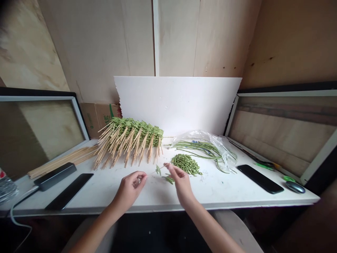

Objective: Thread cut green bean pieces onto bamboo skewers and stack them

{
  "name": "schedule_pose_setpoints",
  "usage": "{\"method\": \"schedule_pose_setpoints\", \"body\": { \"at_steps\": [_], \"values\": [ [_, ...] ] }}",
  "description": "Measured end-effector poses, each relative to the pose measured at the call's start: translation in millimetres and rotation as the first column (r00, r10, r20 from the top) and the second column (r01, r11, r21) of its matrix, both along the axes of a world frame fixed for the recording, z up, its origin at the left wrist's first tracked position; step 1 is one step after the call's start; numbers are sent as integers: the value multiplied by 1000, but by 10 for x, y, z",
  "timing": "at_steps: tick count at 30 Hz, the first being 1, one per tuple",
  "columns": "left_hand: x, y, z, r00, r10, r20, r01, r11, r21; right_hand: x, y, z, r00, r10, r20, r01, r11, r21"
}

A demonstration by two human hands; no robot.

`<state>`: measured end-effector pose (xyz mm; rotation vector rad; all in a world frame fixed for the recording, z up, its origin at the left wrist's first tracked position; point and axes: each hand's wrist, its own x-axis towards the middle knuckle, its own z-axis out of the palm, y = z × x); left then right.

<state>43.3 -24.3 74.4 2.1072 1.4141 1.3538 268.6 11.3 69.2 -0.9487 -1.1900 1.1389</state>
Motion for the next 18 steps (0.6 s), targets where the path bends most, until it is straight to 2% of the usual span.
{"method": "schedule_pose_setpoints", "body": {
  "at_steps": [3,6,9,12,18],
  "values": [
    [-48,61,-37,999,33,7,-33,999,-13,276,175,43,966,-39,255,13,995,100],
    [-79,100,-78,999,50,-7,-50,998,-22,448,276,-6,870,-109,481,-9,972,235],
    [-94,117,-108,998,58,-22,-59,998,-23,452,280,-97,764,-135,630,-107,938,331],
    [-102,122,-123,998,59,-30,-60,998,-31,376,254,-169,714,-145,685,-162,917,364],
    [-99,119,-130,998,50,-34,-51,998,-42,294,246,-234,739,-146,658,-151,916,372]
  ]
}}
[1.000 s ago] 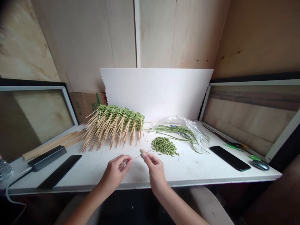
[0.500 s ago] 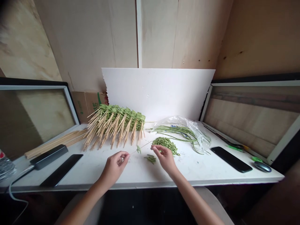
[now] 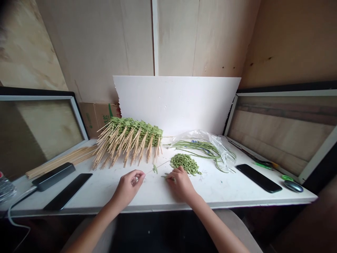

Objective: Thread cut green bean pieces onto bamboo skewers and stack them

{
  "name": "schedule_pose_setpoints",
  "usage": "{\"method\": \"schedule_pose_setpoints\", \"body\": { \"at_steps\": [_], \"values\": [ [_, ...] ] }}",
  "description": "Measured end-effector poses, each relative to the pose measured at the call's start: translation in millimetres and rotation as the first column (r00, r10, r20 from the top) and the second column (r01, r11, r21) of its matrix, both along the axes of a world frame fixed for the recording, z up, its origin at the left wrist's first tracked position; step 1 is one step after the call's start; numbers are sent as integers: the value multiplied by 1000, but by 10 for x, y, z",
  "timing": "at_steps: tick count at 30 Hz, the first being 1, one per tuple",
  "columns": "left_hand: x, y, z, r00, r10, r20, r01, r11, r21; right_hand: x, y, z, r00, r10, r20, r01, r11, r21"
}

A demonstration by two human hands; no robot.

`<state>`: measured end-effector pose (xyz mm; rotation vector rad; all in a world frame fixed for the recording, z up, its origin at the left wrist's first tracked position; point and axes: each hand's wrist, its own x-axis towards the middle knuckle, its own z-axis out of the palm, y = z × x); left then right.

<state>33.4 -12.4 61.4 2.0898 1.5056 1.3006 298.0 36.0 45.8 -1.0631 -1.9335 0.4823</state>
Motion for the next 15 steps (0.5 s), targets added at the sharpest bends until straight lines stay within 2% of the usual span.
{"method": "schedule_pose_setpoints", "body": {
  "at_steps": [5,8,12,15],
  "values": [
    [8,-16,17,1000,-11,-4,11,1000,-2,-21,-25,47,997,-4,-79,3,1000,-24],
    [12,-25,29,1000,-21,4,21,1000,6,-6,-16,106,966,-65,-252,27,988,-151],
    [23,-36,33,999,-38,18,37,999,21,44,30,157,835,-159,-526,-68,920,-385],
    [37,-50,29,999,-44,15,43,998,35,67,54,176,723,-174,-669,-216,862,-458]
  ]
}}
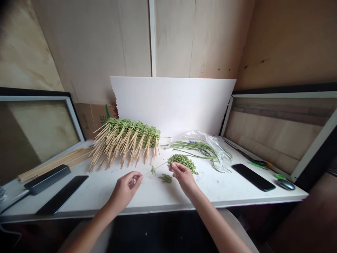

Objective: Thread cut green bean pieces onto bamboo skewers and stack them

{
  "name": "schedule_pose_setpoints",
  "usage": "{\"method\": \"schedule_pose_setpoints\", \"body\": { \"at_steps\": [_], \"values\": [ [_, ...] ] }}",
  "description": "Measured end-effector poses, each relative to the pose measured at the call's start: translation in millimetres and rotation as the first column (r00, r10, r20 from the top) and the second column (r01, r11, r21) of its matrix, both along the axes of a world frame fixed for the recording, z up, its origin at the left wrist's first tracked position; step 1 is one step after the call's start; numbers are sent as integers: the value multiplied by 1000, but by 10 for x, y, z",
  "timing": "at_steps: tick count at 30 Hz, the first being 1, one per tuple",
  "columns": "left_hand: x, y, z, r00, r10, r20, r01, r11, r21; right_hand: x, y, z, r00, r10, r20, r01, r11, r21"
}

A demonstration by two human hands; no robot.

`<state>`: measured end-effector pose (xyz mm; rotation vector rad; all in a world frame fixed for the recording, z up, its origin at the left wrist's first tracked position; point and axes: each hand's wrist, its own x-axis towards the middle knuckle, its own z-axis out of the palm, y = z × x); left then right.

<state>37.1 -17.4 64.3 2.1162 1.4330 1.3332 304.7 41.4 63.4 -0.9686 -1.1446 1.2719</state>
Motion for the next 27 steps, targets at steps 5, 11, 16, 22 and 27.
{"method": "schedule_pose_setpoints", "body": {
  "at_steps": [5,11,16,22,27],
  "values": [
    [25,-24,4,1000,-16,-23,16,1000,-9,3,-2,32,990,68,-124,-73,997,-31],
    [28,-24,5,1000,-14,-13,14,1000,-28,7,-37,54,972,152,-178,-158,987,-21],
    [26,-24,2,1000,-23,3,23,999,-38,7,-48,35,960,178,-216,-187,982,-19],
    [24,-29,9,1000,-27,-4,26,998,-56,28,-14,-2,965,181,-189,-189,982,-23],
    [18,-6,-12,1000,-16,-18,15,998,-56,6,-19,4,970,158,-183,-165,986,-27]
  ]
}}
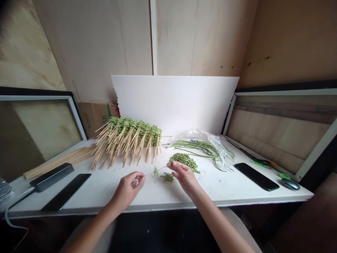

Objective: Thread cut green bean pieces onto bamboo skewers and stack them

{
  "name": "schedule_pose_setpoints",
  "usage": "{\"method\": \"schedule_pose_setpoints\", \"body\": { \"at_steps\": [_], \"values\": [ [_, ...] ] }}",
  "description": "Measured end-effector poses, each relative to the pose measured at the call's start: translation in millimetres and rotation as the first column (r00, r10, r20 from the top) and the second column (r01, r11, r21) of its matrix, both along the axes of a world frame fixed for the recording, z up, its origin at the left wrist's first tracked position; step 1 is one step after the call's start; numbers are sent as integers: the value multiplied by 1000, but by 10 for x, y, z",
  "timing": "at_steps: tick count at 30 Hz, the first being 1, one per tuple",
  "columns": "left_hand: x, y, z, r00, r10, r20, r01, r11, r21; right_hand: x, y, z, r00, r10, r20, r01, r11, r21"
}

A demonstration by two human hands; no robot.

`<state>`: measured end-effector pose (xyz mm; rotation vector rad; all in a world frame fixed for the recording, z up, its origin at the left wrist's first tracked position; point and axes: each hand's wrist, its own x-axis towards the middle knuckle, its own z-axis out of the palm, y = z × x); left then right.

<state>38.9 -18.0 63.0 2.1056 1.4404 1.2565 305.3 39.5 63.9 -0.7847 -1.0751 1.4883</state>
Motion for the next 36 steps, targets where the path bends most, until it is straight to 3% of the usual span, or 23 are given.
{"method": "schedule_pose_setpoints", "body": {
  "at_steps": [6,19,25,36],
  "values": [
    [-3,-3,-2,1000,15,-22,-15,999,34,-99,-56,17,990,-128,57,129,992,-11],
    [-1,-20,-20,996,29,-81,-16,988,155,-183,-65,-64,978,-196,74,195,981,12],
    [-8,-34,-6,994,21,-106,-2,983,184,-214,-95,-112,982,-166,85,163,986,38],
    [15,-39,-36,995,24,-101,-3,980,198,-271,-135,-61,980,-200,20,199,980,19]
  ]
}}
